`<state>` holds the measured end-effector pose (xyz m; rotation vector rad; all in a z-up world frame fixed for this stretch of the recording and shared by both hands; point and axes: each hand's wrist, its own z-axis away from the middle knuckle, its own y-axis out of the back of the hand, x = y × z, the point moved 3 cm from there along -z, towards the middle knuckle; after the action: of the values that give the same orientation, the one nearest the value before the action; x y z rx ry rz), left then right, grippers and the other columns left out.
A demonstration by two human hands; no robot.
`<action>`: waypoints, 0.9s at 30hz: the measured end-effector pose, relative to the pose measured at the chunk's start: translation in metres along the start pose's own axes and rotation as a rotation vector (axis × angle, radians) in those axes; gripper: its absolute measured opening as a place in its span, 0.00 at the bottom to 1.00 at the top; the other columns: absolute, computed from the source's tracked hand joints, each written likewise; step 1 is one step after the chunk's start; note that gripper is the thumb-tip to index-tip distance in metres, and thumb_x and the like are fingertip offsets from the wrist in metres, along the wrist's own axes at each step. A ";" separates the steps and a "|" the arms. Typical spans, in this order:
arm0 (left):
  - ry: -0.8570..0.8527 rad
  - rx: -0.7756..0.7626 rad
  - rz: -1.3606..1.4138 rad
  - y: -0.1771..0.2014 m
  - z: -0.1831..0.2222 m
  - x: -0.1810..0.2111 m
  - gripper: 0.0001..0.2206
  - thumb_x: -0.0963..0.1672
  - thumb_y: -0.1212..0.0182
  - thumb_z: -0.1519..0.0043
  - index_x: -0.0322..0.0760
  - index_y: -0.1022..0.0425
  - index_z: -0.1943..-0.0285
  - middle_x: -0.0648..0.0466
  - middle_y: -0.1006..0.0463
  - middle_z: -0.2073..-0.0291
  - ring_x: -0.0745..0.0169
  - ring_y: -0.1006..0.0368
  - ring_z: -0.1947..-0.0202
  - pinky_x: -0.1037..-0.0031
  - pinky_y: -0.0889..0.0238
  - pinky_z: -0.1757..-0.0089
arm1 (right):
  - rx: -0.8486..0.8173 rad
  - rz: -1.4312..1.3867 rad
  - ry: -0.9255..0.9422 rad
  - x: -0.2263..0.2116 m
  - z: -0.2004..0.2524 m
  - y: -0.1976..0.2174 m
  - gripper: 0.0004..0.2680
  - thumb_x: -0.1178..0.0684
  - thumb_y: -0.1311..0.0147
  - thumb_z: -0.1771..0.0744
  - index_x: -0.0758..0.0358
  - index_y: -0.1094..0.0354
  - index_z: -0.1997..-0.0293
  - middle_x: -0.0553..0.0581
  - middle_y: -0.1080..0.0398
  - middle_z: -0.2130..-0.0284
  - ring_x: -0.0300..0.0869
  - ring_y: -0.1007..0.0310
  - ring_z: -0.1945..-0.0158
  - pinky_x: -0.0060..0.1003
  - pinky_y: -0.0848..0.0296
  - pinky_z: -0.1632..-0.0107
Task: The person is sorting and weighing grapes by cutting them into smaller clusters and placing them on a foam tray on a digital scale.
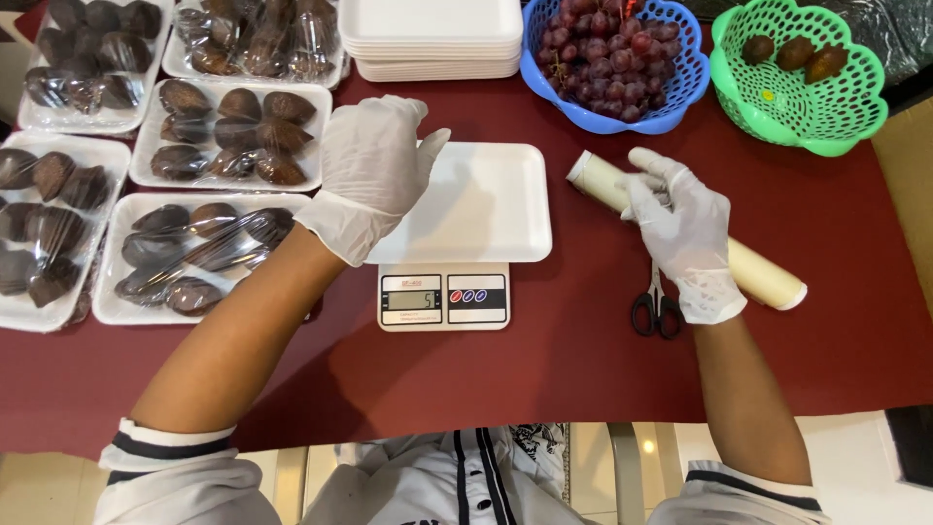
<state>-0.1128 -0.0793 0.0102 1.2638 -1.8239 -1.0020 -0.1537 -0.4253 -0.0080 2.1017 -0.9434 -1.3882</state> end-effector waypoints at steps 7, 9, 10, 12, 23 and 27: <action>-0.063 -0.090 -0.044 -0.020 -0.027 0.017 0.19 0.54 0.38 0.31 0.42 0.28 0.69 0.54 0.25 0.77 0.47 0.28 0.78 0.59 0.38 0.75 | -0.150 0.353 -0.100 0.015 0.061 0.016 0.10 0.47 0.42 0.32 0.52 0.24 0.47 0.46 0.23 0.69 0.41 0.25 0.66 0.41 0.28 0.55; -0.055 -0.123 -0.013 -0.028 -0.033 0.018 0.17 0.55 0.39 0.32 0.41 0.20 0.61 0.52 0.20 0.73 0.43 0.24 0.74 0.56 0.33 0.73 | -0.088 0.663 -0.051 0.032 0.090 0.021 0.09 0.44 0.41 0.31 0.46 0.27 0.46 0.39 0.22 0.66 0.40 0.21 0.63 0.45 0.25 0.65; -0.059 -0.126 -0.011 -0.031 -0.034 0.019 0.17 0.55 0.39 0.32 0.41 0.20 0.61 0.52 0.20 0.73 0.43 0.24 0.74 0.56 0.33 0.73 | -0.088 0.665 -0.057 0.041 0.104 0.022 0.09 0.44 0.41 0.31 0.46 0.27 0.46 0.39 0.22 0.66 0.40 0.21 0.63 0.45 0.25 0.65; -0.053 -0.100 0.038 -0.035 -0.036 0.020 0.18 0.55 0.37 0.33 0.40 0.18 0.54 0.50 0.17 0.69 0.41 0.22 0.70 0.55 0.31 0.69 | -0.053 0.868 -0.032 0.058 0.133 0.025 0.15 0.40 0.40 0.32 0.49 0.25 0.41 0.44 0.28 0.69 0.40 0.23 0.63 0.44 0.27 0.69; -0.038 -0.119 0.075 -0.047 -0.037 0.023 0.17 0.55 0.38 0.32 0.41 0.19 0.58 0.52 0.19 0.73 0.43 0.23 0.74 0.57 0.33 0.74 | 0.024 1.182 0.055 0.058 0.162 0.016 0.13 0.32 0.45 0.31 0.39 0.23 0.47 0.34 0.33 0.70 0.32 0.32 0.66 0.27 0.31 0.64; -0.036 -0.122 0.067 -0.055 -0.035 0.021 0.19 0.56 0.39 0.32 0.40 0.18 0.49 0.50 0.16 0.65 0.43 0.21 0.69 0.56 0.30 0.71 | -0.038 1.100 -0.010 0.079 0.165 0.013 0.18 0.34 0.43 0.34 0.42 0.23 0.39 0.35 0.33 0.71 0.35 0.32 0.65 0.29 0.28 0.66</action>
<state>-0.0655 -0.1188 -0.0198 1.1115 -1.7921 -1.0880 -0.2890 -0.4922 -0.1121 1.1390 -1.6722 -0.7893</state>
